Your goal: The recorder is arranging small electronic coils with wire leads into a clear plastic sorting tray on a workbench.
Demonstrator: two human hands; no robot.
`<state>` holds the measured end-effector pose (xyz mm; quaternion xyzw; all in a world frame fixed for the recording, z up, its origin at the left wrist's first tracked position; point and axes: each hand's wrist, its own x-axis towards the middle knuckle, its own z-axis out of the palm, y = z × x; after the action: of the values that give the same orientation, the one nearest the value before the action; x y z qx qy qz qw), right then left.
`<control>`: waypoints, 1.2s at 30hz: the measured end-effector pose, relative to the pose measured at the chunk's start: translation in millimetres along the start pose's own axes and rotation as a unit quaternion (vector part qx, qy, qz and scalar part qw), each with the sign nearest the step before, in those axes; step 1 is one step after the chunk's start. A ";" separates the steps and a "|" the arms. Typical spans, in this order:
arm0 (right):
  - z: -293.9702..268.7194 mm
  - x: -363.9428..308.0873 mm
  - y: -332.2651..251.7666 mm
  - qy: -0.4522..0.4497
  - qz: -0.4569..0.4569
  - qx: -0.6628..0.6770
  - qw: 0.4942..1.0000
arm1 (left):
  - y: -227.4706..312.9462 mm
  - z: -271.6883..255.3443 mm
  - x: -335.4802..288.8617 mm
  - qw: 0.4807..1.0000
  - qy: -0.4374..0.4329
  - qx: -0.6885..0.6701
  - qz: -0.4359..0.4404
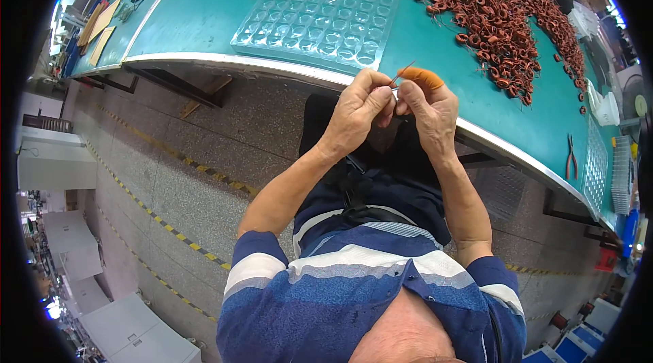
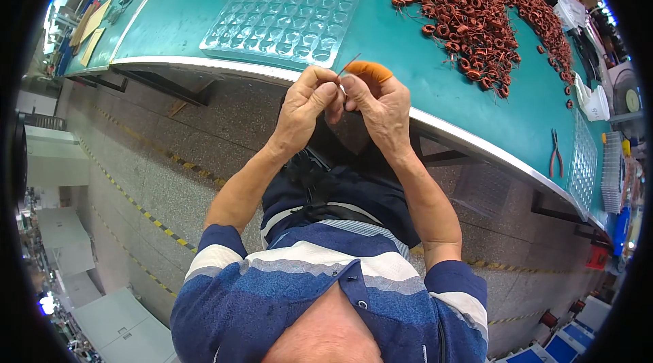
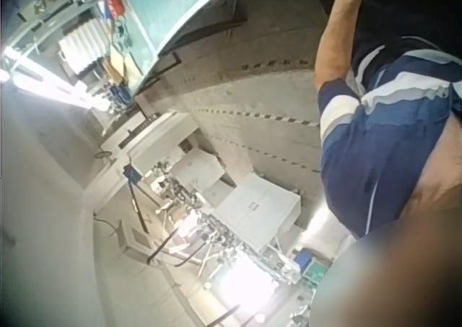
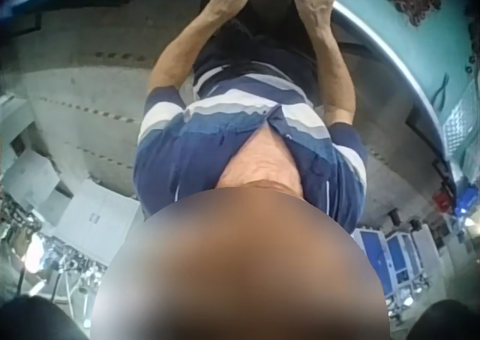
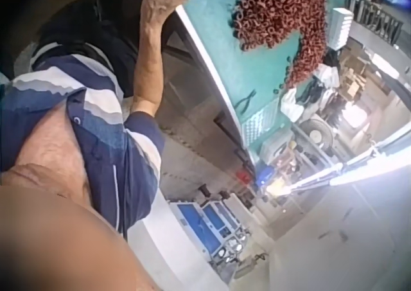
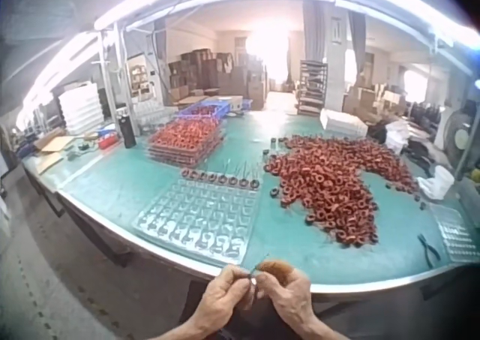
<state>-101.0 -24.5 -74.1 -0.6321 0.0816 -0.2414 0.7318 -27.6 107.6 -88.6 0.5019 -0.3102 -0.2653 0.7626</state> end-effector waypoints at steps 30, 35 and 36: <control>-4.8 79.6 -35.6 -0.062 -0.045 -0.194 0.978 | 17.3 -39.3 30.7 0.923 0.055 0.319 0.211; -25.5 180.4 -30.5 -0.025 -0.094 -0.314 0.944 | 2.4 -69.8 73.7 0.825 0.143 0.502 0.217; -28.7 196.7 -24.3 -0.016 -0.088 -0.323 0.942 | 1.5 -69.5 75.0 0.826 0.137 0.501 0.219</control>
<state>51.8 -141.7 -19.5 -0.8432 0.0877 -0.2553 0.4650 73.9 96.2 -92.8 0.7650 -0.3946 0.1721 0.4790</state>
